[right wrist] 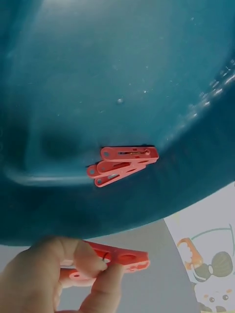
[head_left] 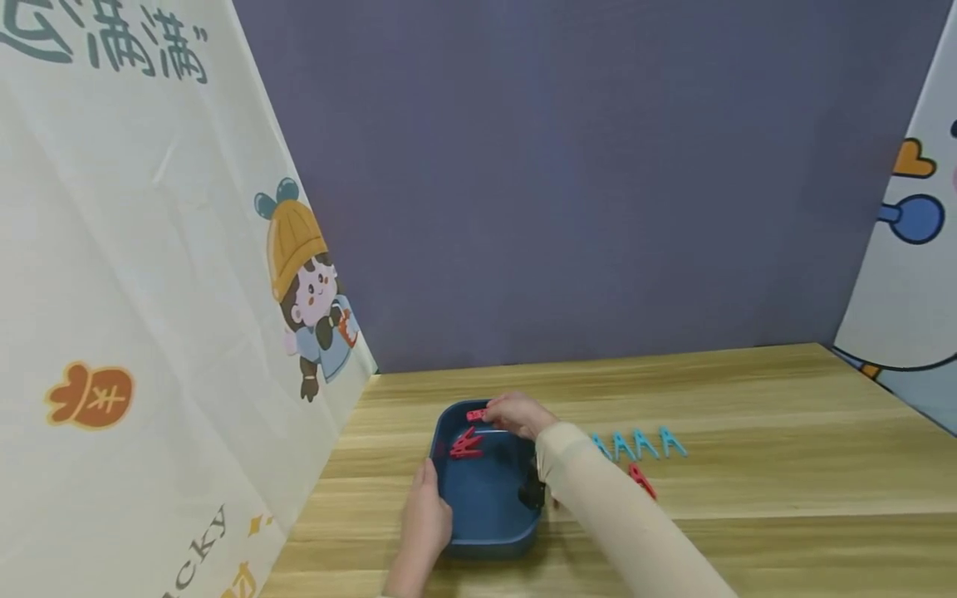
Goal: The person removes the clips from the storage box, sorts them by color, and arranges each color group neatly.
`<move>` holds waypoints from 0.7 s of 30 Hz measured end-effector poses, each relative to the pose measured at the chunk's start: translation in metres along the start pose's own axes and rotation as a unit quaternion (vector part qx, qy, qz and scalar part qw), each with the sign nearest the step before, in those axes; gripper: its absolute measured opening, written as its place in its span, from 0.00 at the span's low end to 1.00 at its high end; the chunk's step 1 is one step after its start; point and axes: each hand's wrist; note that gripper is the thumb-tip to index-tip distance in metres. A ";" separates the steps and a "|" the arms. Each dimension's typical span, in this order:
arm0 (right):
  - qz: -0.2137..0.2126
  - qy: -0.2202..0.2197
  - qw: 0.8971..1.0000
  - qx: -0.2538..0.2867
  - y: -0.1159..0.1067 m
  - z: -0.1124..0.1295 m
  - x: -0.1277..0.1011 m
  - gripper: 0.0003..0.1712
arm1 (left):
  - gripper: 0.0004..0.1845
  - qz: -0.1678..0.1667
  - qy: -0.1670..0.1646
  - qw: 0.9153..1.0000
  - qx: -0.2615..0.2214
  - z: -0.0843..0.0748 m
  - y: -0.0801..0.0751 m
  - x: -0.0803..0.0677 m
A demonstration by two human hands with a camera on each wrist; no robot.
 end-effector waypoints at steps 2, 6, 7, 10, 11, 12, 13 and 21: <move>0.010 -0.003 1.000 0.019 -0.001 0.001 -0.001 0.12 | 0.28 -0.002 0.003 1.000 0.002 0.000 0.000 0.000; 0.041 -0.007 0.998 0.056 -0.003 0.006 -0.005 0.08 | 0.28 -0.001 0.004 1.000 0.005 -0.001 -0.001 -0.001; 0.047 -0.008 0.997 0.059 -0.003 0.007 -0.006 0.10 | 0.27 -0.001 0.005 1.000 0.007 -0.001 -0.002 -0.001; 0.075 -0.007 0.995 0.069 -0.005 0.010 -0.008 0.17 | 0.27 0.000 0.006 1.000 0.008 -0.002 -0.002 -0.002; 0.083 -0.009 0.994 0.068 -0.006 0.011 -0.009 0.19 | 0.27 0.000 0.007 1.000 0.007 -0.002 -0.003 -0.002; 0.092 -0.010 0.993 0.067 -0.007 0.013 -0.010 0.20 | 0.27 0.000 0.007 1.000 0.006 -0.002 -0.003 -0.002; 0.097 -0.012 0.993 0.064 -0.008 0.014 -0.011 0.20 | 0.27 -0.002 0.009 1.000 0.007 -0.002 -0.003 -0.002; 0.084 -0.033 0.995 0.030 -0.019 0.014 -0.018 0.23 | 0.28 -0.005 0.013 1.000 0.010 0.000 -0.002 -0.002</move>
Point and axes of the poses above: each hand's wrist, its own x-axis towards the middle knuckle, its own y-axis out of the palm, z = x × y, and after that the axes turned 6 degrees about z, right-handed
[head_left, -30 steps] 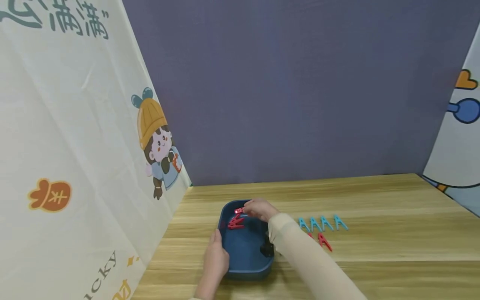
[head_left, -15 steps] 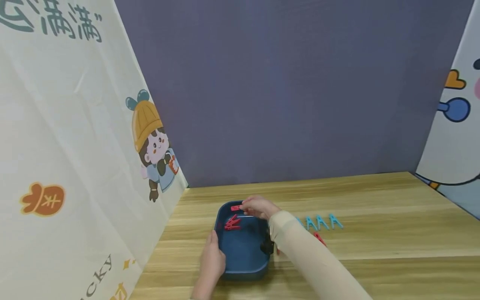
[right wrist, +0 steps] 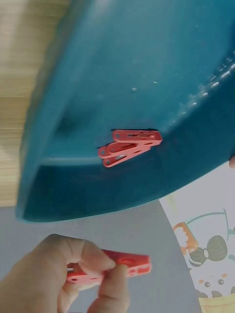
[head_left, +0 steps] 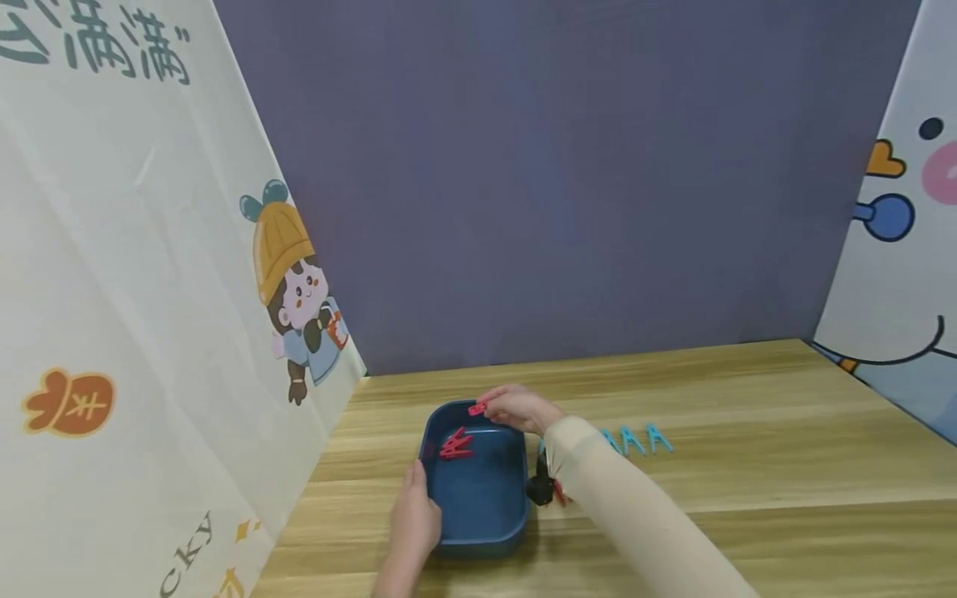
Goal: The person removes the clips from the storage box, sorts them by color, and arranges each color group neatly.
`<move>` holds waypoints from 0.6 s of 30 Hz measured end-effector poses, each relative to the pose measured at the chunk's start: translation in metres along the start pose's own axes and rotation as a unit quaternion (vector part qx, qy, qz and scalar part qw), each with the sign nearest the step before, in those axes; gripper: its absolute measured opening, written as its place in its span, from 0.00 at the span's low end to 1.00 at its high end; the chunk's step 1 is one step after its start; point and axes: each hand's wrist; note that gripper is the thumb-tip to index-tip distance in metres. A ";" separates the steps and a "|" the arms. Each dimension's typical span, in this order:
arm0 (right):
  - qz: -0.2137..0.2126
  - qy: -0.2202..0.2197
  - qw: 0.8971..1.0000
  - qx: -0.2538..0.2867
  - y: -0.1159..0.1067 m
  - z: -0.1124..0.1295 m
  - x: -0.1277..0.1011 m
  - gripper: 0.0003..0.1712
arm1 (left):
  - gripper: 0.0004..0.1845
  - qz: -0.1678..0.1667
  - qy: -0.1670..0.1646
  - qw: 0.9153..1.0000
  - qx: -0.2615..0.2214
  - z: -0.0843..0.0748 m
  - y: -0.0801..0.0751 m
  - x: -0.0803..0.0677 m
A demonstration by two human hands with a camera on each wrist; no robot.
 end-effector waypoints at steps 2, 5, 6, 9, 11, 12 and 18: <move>-0.009 -0.004 1.000 -0.008 -0.004 -0.001 -0.002 0.23 | 0.28 0.001 0.000 1.000 0.002 0.001 0.001 0.000; -0.019 -0.004 1.000 -0.007 -0.010 -0.002 -0.007 0.21 | 0.28 0.005 -0.003 1.000 0.003 0.000 0.001 0.000; -0.019 -0.006 1.000 -0.004 -0.012 -0.002 -0.008 0.19 | 0.28 0.007 -0.004 1.000 0.004 0.000 0.001 0.001; -0.016 -0.008 1.000 0.019 -0.017 0.000 -0.013 0.14 | 0.28 0.012 -0.008 1.000 0.005 0.000 0.000 0.001; -0.019 -0.006 0.999 0.030 -0.020 0.002 -0.017 0.10 | 0.28 0.014 -0.010 1.000 0.007 0.000 0.000 0.002; -0.022 -0.005 0.999 0.031 -0.020 0.004 -0.019 0.09 | 0.28 0.014 -0.010 1.000 0.008 0.000 0.000 0.002; -0.043 0.001 0.999 -0.001 -0.027 0.010 -0.033 0.11 | 0.28 0.022 -0.017 1.000 0.009 0.001 0.003 0.003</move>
Point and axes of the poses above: each hand's wrist, its own x-axis towards the middle knuckle, its own y-axis out of the palm, z = x × y, and after that the axes turned 6 degrees about z, right-handed
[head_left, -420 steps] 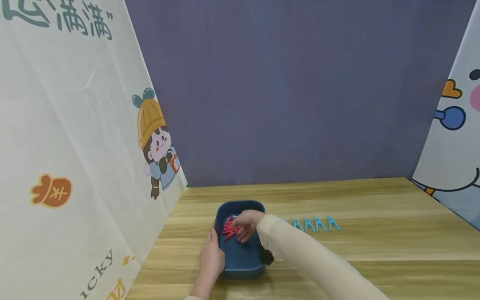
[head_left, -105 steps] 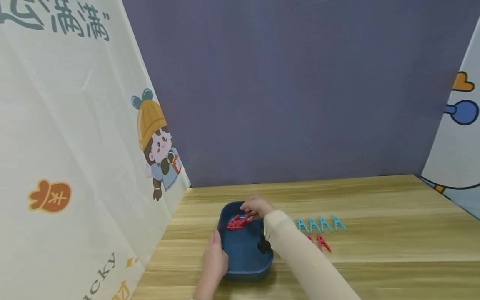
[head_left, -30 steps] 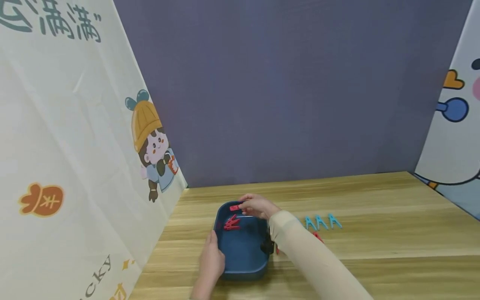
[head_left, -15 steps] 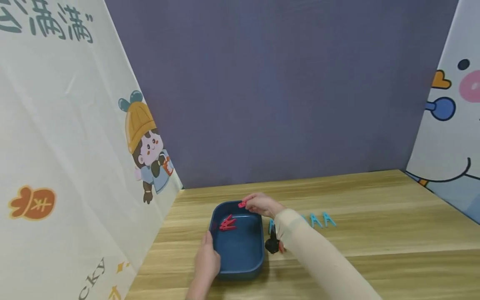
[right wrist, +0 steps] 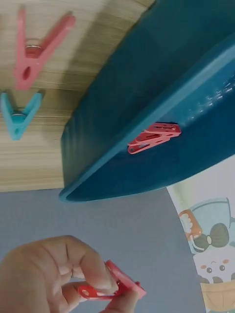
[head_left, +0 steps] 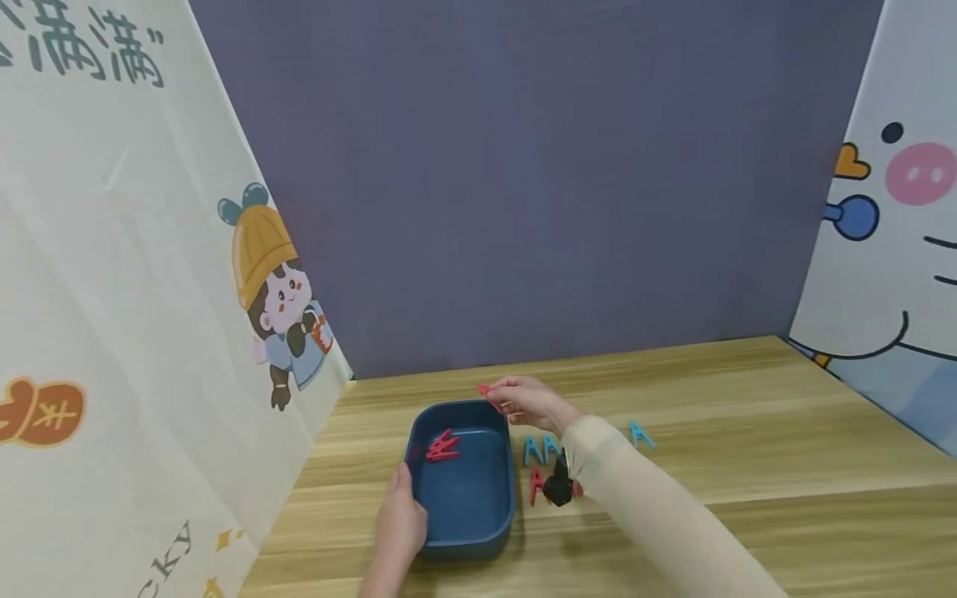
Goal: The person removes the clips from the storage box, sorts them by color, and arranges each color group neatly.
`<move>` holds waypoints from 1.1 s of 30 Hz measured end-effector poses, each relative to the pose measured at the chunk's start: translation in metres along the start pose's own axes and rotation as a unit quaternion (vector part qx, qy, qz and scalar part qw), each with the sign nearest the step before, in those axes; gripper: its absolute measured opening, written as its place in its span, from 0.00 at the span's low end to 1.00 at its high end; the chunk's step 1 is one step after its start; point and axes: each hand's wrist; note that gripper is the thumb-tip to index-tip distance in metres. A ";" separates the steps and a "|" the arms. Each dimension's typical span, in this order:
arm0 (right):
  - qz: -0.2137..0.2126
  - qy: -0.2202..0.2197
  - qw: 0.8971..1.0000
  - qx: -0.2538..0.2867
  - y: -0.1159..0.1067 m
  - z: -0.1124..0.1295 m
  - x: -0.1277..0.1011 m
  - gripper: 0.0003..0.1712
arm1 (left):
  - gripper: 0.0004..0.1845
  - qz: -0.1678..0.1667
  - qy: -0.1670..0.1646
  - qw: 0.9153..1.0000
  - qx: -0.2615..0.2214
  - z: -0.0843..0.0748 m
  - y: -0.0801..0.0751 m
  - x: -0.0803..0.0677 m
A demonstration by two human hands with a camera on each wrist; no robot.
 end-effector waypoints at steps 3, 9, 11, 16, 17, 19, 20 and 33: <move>0.000 0.002 1.000 0.000 -0.004 0.001 -0.004 0.11 | 0.28 0.003 -0.002 1.000 -0.001 0.001 0.000 0.000; 0.003 0.002 1.000 0.003 -0.013 0.001 -0.012 0.09 | 0.27 0.001 0.003 1.000 0.006 0.002 -0.002 -0.001; 0.008 0.000 1.000 0.000 -0.016 0.002 -0.015 0.09 | 0.28 0.002 0.001 1.000 0.006 0.001 -0.003 -0.001; 0.022 -0.008 1.000 -0.012 -0.022 0.003 -0.023 0.07 | 0.28 0.005 0.000 1.000 0.004 0.001 -0.005 -0.002; 0.025 -0.009 1.000 -0.016 -0.024 0.004 -0.025 0.06 | 0.28 0.004 0.002 1.000 0.007 0.001 -0.005 -0.001; 0.030 -0.012 0.999 -0.023 -0.027 0.004 -0.029 0.05 | 0.28 0.003 0.005 1.000 0.009 0.001 -0.005 -0.001; 0.030 -0.013 0.999 -0.025 -0.028 0.005 -0.031 0.05 | 0.28 0.003 0.005 1.000 0.010 0.001 -0.005 -0.001; 0.017 -0.011 0.999 -0.042 -0.058 0.006 -0.052 0.09 | 0.27 -0.003 0.019 1.000 0.009 0.001 -0.006 -0.002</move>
Point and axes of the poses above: each hand's wrist, its own x-axis towards the middle knuckle, its own y-axis out of the palm, z = x × y, and after that the axes turned 6 degrees about z, right-handed
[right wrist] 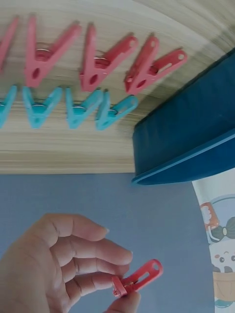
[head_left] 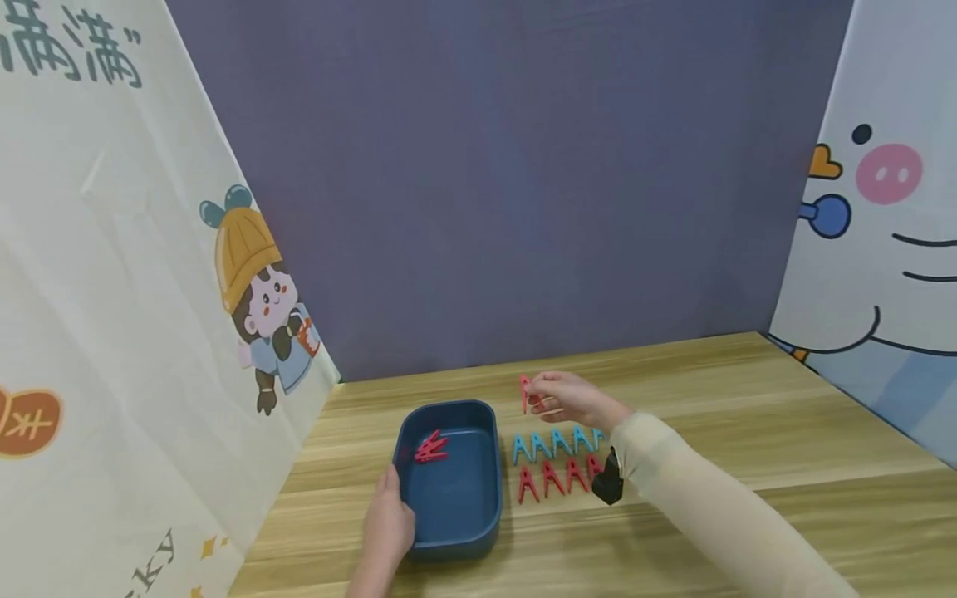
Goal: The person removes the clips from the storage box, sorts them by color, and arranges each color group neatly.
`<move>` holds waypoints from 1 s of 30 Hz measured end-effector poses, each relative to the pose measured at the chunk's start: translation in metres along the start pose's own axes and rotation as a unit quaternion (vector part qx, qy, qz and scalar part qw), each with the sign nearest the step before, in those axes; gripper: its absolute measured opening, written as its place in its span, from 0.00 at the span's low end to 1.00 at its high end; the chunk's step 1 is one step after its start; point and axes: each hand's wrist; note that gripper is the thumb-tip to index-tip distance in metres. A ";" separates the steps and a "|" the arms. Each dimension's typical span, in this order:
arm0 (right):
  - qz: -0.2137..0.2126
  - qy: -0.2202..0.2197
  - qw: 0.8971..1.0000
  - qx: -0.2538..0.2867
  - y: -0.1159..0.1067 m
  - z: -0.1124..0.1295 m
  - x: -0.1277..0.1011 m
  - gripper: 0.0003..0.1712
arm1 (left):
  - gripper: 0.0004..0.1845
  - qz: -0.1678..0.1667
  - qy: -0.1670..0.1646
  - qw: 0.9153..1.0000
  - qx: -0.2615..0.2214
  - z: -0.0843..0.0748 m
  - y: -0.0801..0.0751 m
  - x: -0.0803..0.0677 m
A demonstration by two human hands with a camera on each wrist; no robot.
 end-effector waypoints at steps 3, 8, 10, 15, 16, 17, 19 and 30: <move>-0.007 0.000 1.000 0.000 -0.005 0.000 -0.004 0.09 | 0.27 0.006 -0.005 1.000 -0.003 -0.001 -0.001 0.000; -0.003 -0.001 1.000 0.010 -0.014 -0.001 -0.010 0.09 | 0.27 0.007 -0.005 1.000 0.002 -0.002 -0.002 0.001; -0.003 0.002 1.000 0.013 -0.018 -0.003 -0.012 0.09 | 0.27 0.007 -0.004 1.000 0.004 -0.002 -0.002 0.001; -0.008 0.006 1.000 0.013 -0.026 -0.007 -0.016 0.08 | 0.28 0.015 -0.011 1.000 0.003 -0.001 -0.001 0.001; -0.009 0.007 1.000 0.012 -0.028 -0.008 -0.017 0.09 | 0.28 0.018 -0.014 1.000 0.002 -0.001 -0.001 0.002; -0.010 0.007 1.000 0.012 -0.030 -0.009 -0.018 0.09 | 0.28 0.021 -0.017 1.000 0.001 -0.001 -0.001 0.002; -0.011 0.007 1.000 0.009 -0.032 -0.011 -0.021 0.09 | 0.28 0.024 -0.019 1.000 0.001 -0.001 -0.001 0.002; -0.030 0.032 0.999 -0.017 -0.050 -0.022 -0.037 0.19 | 0.28 0.020 -0.018 1.000 0.000 0.000 0.001 0.002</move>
Point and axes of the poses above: each hand's wrist, its own x-axis towards the middle knuckle, its own y-axis out of the palm, z = x × y, and after that the axes turned 6 degrees about z, right-handed
